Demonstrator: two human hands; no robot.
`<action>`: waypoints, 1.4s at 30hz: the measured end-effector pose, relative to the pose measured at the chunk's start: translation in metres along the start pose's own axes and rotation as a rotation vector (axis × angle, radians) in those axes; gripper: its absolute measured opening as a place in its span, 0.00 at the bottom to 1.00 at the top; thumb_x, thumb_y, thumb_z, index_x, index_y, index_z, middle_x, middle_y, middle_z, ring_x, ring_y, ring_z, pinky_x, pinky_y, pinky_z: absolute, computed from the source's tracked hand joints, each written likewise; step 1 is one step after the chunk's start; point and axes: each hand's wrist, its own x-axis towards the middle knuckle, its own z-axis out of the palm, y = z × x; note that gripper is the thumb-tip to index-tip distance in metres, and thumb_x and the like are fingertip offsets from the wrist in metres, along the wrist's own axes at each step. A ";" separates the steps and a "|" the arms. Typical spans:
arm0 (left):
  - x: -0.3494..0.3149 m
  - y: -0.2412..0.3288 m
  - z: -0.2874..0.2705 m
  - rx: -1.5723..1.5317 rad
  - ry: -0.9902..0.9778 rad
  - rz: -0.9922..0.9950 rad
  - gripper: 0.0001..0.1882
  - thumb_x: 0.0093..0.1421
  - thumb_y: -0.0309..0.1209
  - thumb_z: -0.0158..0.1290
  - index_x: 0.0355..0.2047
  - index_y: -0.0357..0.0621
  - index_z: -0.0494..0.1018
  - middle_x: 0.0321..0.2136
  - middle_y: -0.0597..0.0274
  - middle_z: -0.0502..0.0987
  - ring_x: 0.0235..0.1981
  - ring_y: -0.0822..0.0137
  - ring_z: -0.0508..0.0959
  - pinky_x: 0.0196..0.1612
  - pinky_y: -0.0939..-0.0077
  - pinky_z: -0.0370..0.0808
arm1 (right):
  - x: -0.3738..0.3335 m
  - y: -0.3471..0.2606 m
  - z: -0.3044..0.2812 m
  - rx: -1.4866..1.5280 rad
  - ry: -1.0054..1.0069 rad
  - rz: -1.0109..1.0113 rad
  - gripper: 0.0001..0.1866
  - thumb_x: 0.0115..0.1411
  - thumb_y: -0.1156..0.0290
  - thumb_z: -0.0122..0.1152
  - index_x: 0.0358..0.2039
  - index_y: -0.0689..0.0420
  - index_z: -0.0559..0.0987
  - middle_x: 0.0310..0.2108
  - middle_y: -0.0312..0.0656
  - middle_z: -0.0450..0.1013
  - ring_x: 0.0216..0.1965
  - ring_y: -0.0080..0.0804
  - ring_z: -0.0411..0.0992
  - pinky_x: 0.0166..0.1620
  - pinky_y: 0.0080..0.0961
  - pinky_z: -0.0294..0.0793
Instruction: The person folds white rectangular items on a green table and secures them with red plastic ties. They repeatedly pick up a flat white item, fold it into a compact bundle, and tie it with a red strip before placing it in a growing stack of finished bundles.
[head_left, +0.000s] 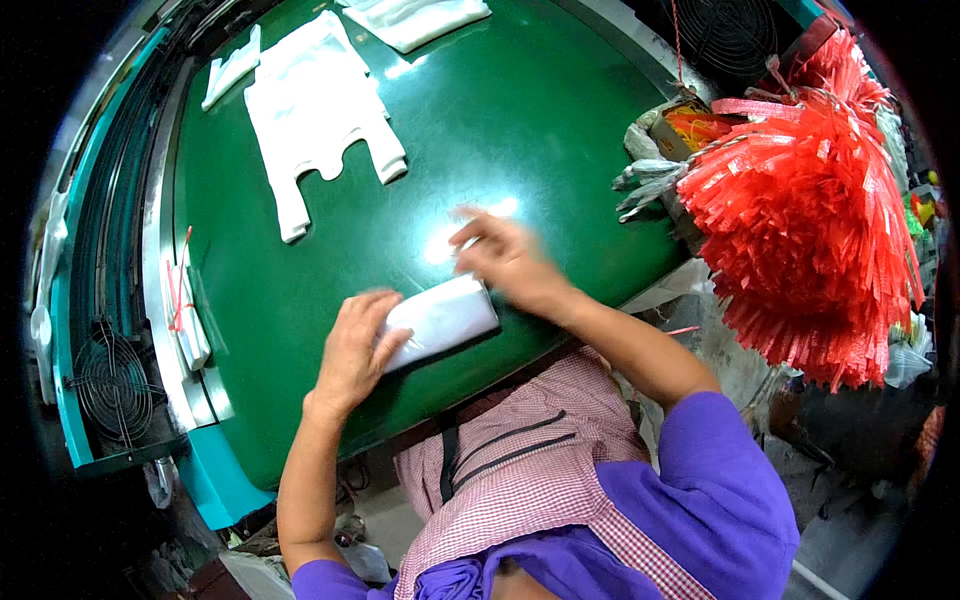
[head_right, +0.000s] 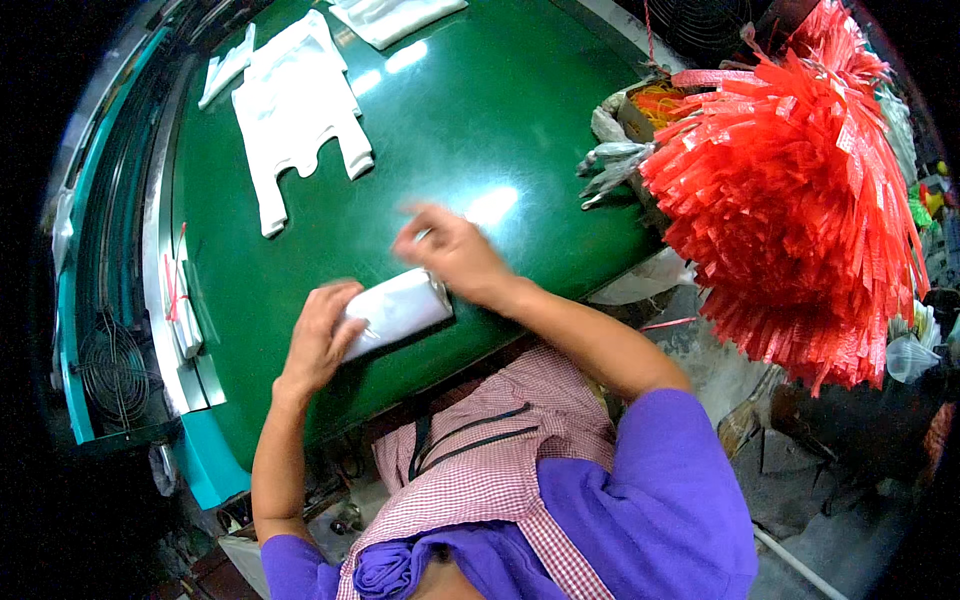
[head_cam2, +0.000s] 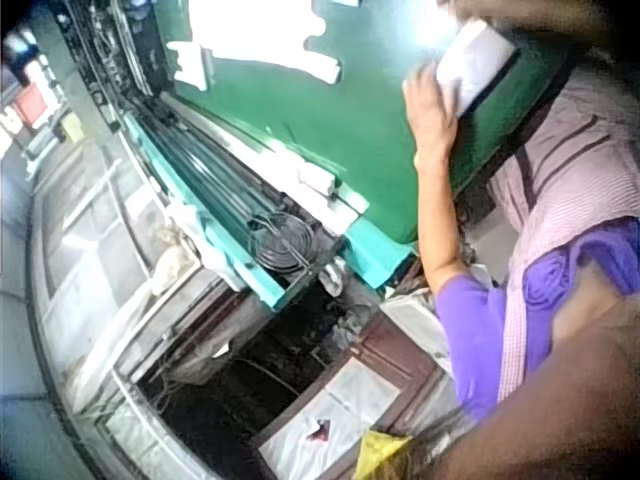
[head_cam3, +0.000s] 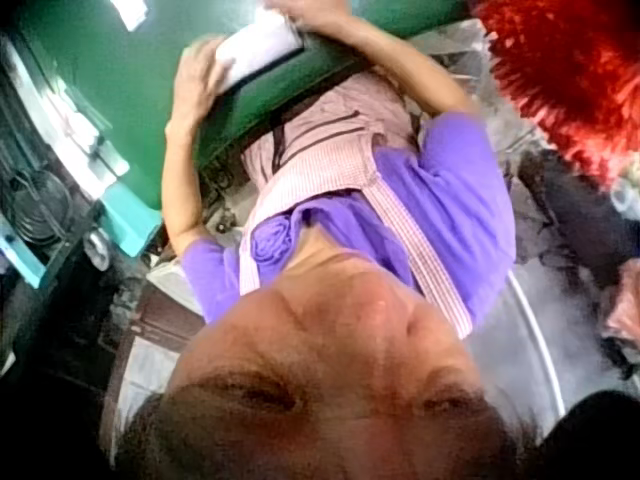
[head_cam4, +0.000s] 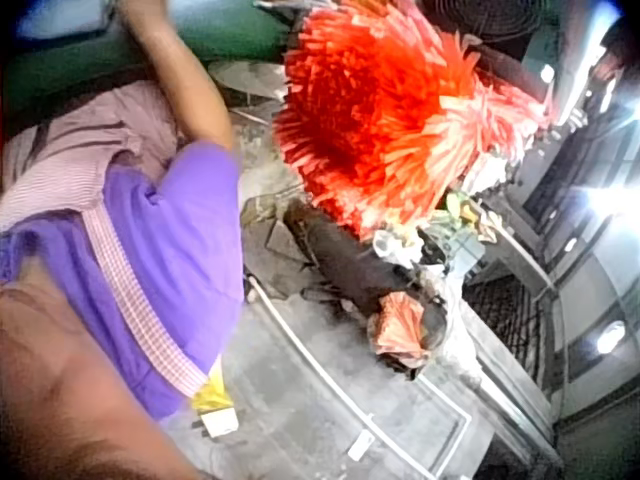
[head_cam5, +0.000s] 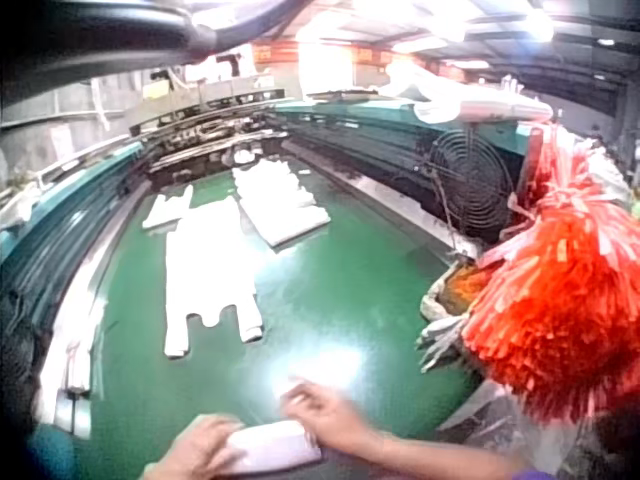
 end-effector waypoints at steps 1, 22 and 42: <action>-0.002 0.005 -0.002 -0.036 -0.050 -0.050 0.21 0.53 0.33 0.58 0.47 0.38 0.72 0.43 0.51 0.73 0.45 0.53 0.71 0.49 0.62 0.69 | -0.005 -0.012 -0.017 0.219 0.218 -0.036 0.23 0.63 0.57 0.54 0.53 0.57 0.68 0.43 0.42 0.74 0.36 0.27 0.76 0.32 0.18 0.76; -0.079 0.018 0.002 -1.478 0.266 -0.470 0.29 0.58 0.38 0.59 0.54 0.33 0.65 0.55 0.44 0.68 0.31 0.75 0.77 0.32 0.84 0.76 | -0.007 -0.048 -0.127 0.776 0.856 -0.531 0.14 0.64 0.60 0.54 0.43 0.57 0.73 0.33 0.37 0.74 0.28 0.23 0.69 0.27 0.16 0.67; -0.027 -0.003 -0.067 -0.617 0.189 -0.347 0.18 0.53 0.29 0.56 0.44 0.34 0.75 0.37 0.60 0.79 0.39 0.71 0.77 0.44 0.75 0.74 | -0.064 -0.052 0.018 -0.530 -0.680 -0.511 0.09 0.50 0.75 0.64 0.33 0.59 0.77 0.53 0.56 0.68 0.54 0.54 0.67 0.54 0.39 0.68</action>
